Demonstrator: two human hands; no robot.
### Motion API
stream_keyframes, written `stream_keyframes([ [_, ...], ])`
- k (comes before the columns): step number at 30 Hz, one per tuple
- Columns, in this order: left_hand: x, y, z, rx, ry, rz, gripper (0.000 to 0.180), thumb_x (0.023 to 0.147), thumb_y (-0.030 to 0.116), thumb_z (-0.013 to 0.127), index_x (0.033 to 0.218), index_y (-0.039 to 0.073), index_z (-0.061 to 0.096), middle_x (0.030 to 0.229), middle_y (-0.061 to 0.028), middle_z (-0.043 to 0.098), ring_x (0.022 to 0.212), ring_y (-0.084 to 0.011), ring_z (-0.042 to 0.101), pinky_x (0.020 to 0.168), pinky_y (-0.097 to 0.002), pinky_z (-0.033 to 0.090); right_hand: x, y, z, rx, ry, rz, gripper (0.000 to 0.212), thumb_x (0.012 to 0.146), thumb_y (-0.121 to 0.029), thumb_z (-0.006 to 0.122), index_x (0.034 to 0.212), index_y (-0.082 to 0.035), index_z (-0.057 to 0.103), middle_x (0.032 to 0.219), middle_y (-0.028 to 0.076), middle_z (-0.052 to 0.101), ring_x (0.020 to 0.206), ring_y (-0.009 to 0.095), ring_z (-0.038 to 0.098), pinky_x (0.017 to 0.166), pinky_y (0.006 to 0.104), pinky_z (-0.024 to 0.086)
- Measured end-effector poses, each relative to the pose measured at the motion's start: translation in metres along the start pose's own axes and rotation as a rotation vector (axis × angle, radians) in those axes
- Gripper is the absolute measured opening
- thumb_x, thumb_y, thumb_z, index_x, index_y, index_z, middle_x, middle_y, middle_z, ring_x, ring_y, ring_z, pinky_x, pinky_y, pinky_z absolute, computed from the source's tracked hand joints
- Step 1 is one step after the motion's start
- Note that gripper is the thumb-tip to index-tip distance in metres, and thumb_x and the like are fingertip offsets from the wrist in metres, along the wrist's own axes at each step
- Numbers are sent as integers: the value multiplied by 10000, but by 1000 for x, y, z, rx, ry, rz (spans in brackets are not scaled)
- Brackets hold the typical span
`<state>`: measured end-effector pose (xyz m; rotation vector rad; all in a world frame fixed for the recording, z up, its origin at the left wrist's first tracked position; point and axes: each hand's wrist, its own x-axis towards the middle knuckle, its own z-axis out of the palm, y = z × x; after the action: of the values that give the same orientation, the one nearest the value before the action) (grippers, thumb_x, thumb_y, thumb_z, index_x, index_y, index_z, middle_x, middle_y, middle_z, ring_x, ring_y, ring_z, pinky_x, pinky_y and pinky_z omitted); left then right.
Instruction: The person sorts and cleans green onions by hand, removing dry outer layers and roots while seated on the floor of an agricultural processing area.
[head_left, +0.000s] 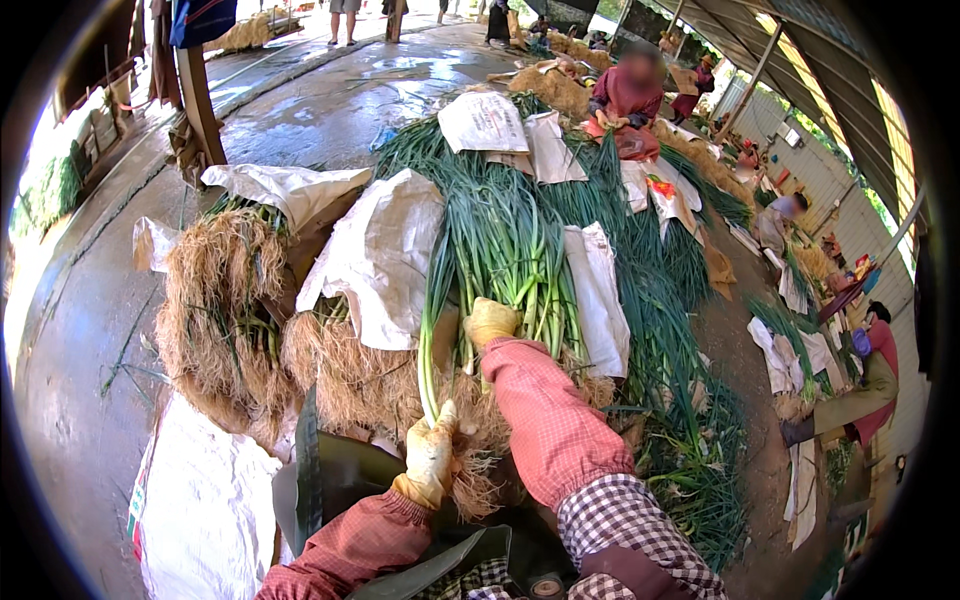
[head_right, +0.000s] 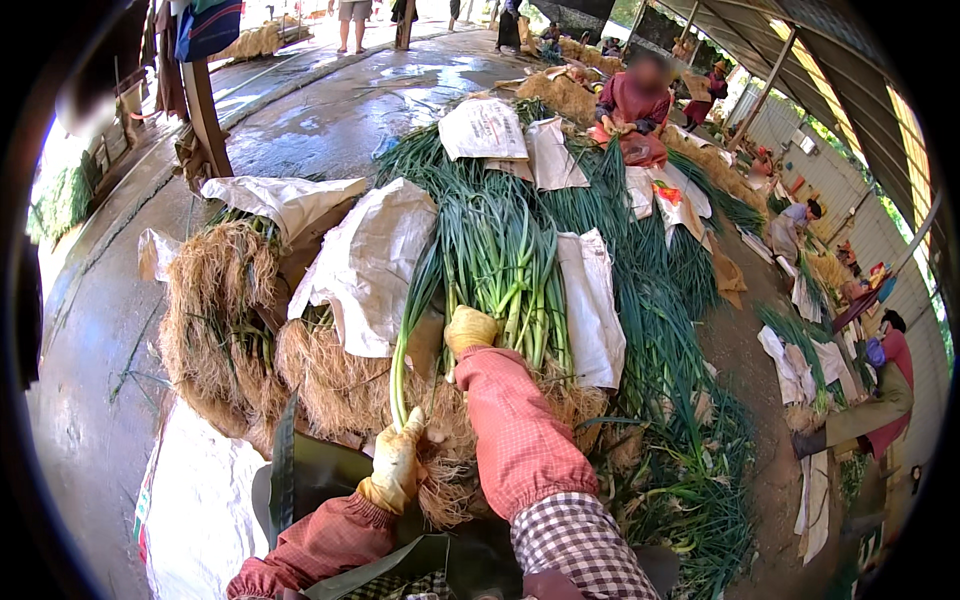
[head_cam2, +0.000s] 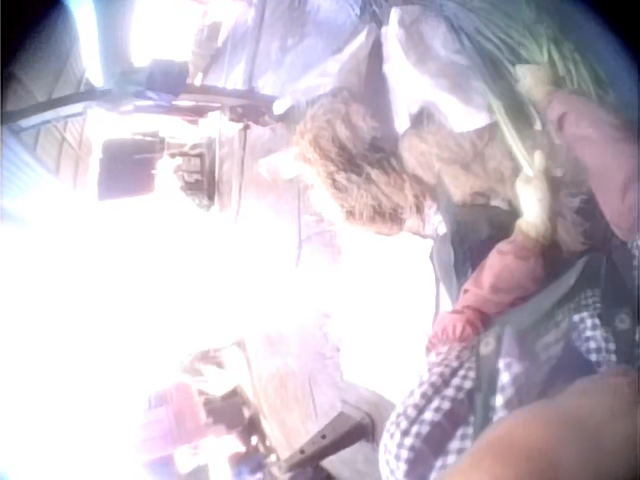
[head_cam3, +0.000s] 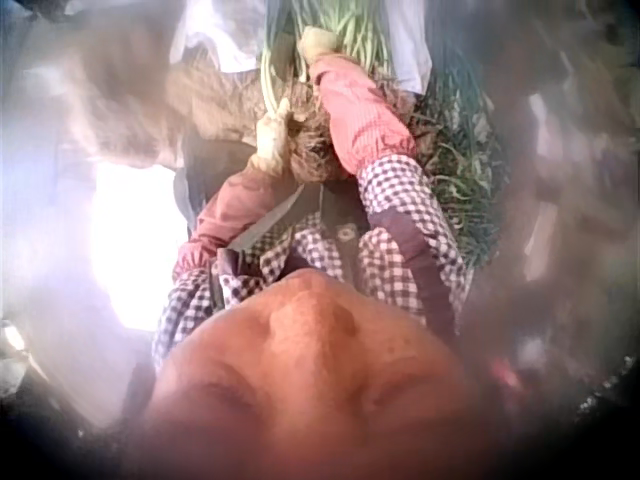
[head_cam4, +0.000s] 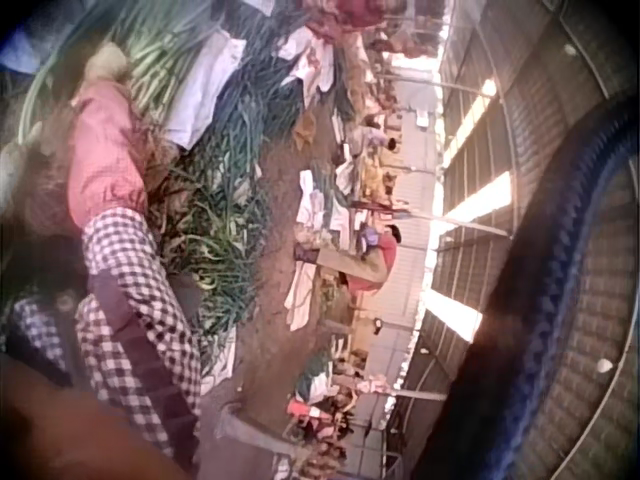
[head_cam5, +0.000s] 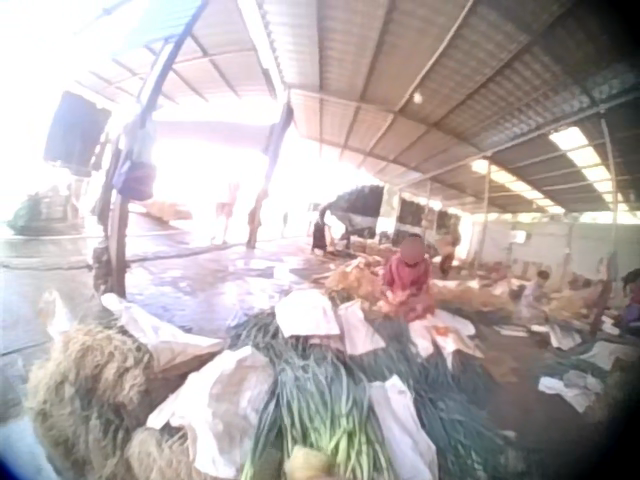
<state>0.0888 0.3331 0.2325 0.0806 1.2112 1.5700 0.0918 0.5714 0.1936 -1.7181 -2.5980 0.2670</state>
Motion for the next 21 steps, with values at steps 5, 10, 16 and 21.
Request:
stream_keyframes([
  [5, 19, -8, -24, -77, 23, 146, 302, 916, 263, 478, 1081, 26, 566, 990, -77, 608, 815, -159, 595, 605, -247, 469, -79, 37, 0, 1145, -114, 82, 204, 785, -158, 607, 892, 13, 578, 776, 73, 617, 677, 145, 579, 600, 252, 472],
  [10, 11, -20, -12, 60, -80, -137, 304, 870, 273, 552, 1045, 25, 554, 773, -50, 580, 384, -106, 407, 312, -229, 323, -196, 32, 5, 1415, -161, -52, 281, 881, -289, 545, 934, -17, 585, 771, 15, 571, 730, 95, 517, 693, 212, 416],
  [16, -9, -42, 16, 15, -154, -72, 166, 847, 95, 566, 984, 0, 568, 755, -52, 600, 503, -122, 516, 423, -246, 419, -203, 64, 4, 1306, -13, 81, 314, 865, -287, 574, 964, 11, 558, 766, 13, 555, 664, 101, 496, 603, 225, 423],
  [21, -14, -57, 21, 54, -291, 90, 181, 832, 12, 566, 1012, -3, 575, 818, -48, 621, 659, -113, 571, 587, -232, 472, -198, 93, -24, 1419, -242, 269, 313, 833, -311, 609, 944, -22, 566, 841, 42, 589, 678, 113, 535, 541, 217, 433],
])
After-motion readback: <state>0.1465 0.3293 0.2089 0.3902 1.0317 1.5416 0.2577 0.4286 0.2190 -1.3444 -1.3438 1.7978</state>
